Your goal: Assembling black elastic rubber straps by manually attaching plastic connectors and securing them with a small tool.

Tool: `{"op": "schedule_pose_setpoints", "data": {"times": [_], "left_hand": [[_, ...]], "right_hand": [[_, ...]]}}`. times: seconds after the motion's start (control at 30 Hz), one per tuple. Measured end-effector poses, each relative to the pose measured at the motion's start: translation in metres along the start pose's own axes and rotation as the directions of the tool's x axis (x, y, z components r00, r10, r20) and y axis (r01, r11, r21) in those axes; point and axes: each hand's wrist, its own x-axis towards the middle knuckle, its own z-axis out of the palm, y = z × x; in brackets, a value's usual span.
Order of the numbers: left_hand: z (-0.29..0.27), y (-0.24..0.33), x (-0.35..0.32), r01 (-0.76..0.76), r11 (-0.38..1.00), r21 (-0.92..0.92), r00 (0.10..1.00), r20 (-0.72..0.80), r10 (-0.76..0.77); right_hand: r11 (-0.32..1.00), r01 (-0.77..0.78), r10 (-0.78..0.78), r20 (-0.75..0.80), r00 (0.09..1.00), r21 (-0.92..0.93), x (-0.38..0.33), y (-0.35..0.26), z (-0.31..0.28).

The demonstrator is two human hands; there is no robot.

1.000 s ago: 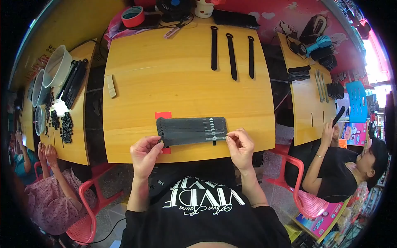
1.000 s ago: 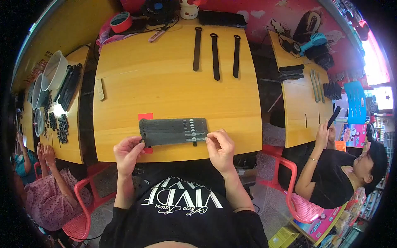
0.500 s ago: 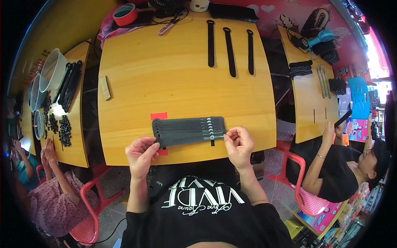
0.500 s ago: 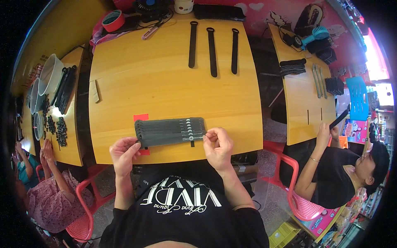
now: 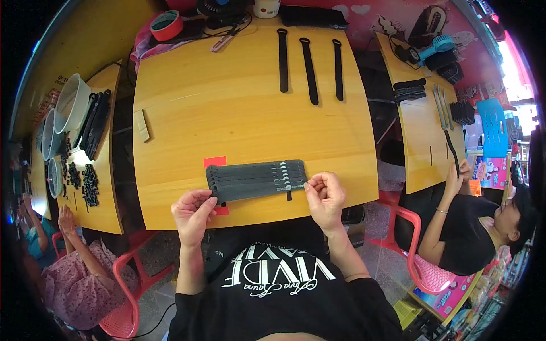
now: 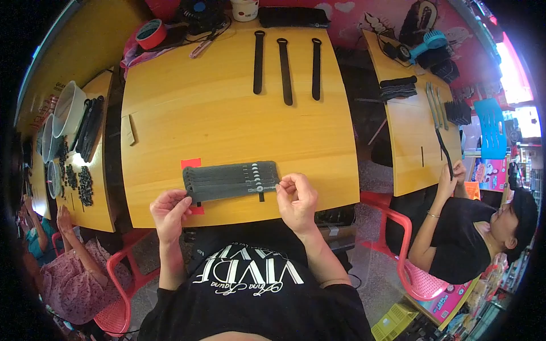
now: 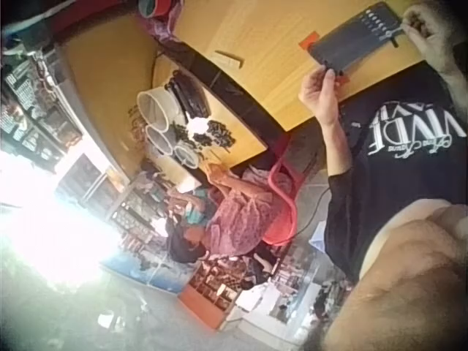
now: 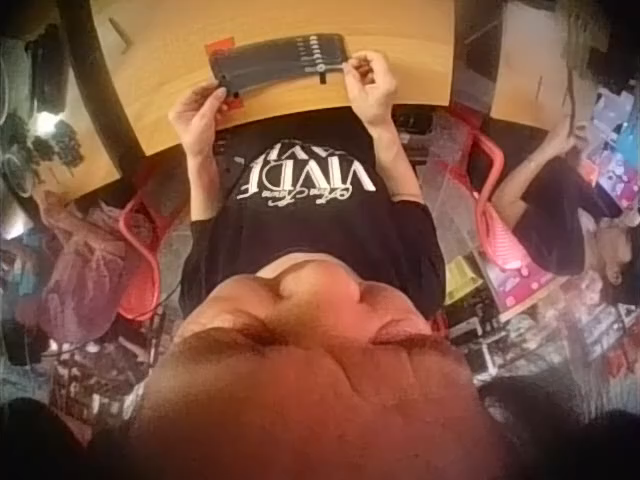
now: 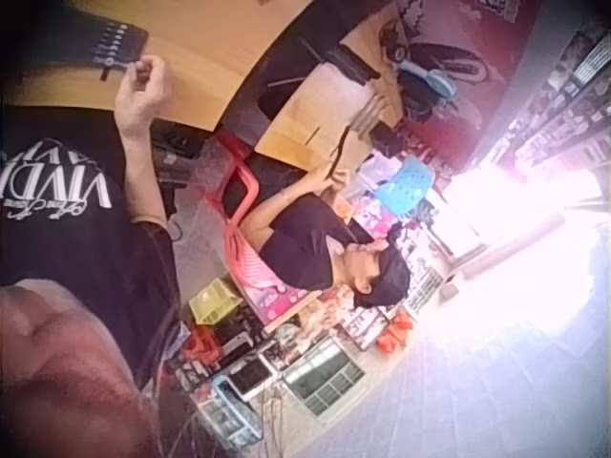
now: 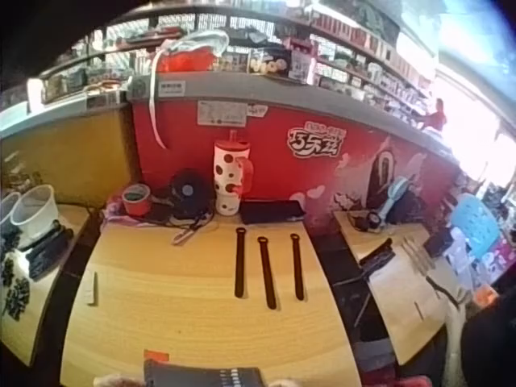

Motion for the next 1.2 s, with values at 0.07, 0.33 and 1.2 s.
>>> {"op": "schedule_pose_setpoints", "data": {"times": [0.07,0.33,1.2], "left_hand": [[0.0,0.0,0.0,0.003,1.0,0.003,1.0,-0.004,-0.003],[0.0,-0.001,0.004,-0.018,1.0,-0.01,1.0,0.01,0.018],[0.01,-0.008,0.002,-0.08,0.994,0.077,0.99,-0.108,0.088]], "right_hand": [[1.0,0.003,-0.003,-0.002,1.0,-0.022,0.0,0.0,0.0],[0.993,0.04,-0.042,-0.012,0.999,-0.112,0.003,-0.001,0.004],[0.99,0.038,-0.038,-0.001,0.999,-0.136,0.0,0.0,0.005]]}}
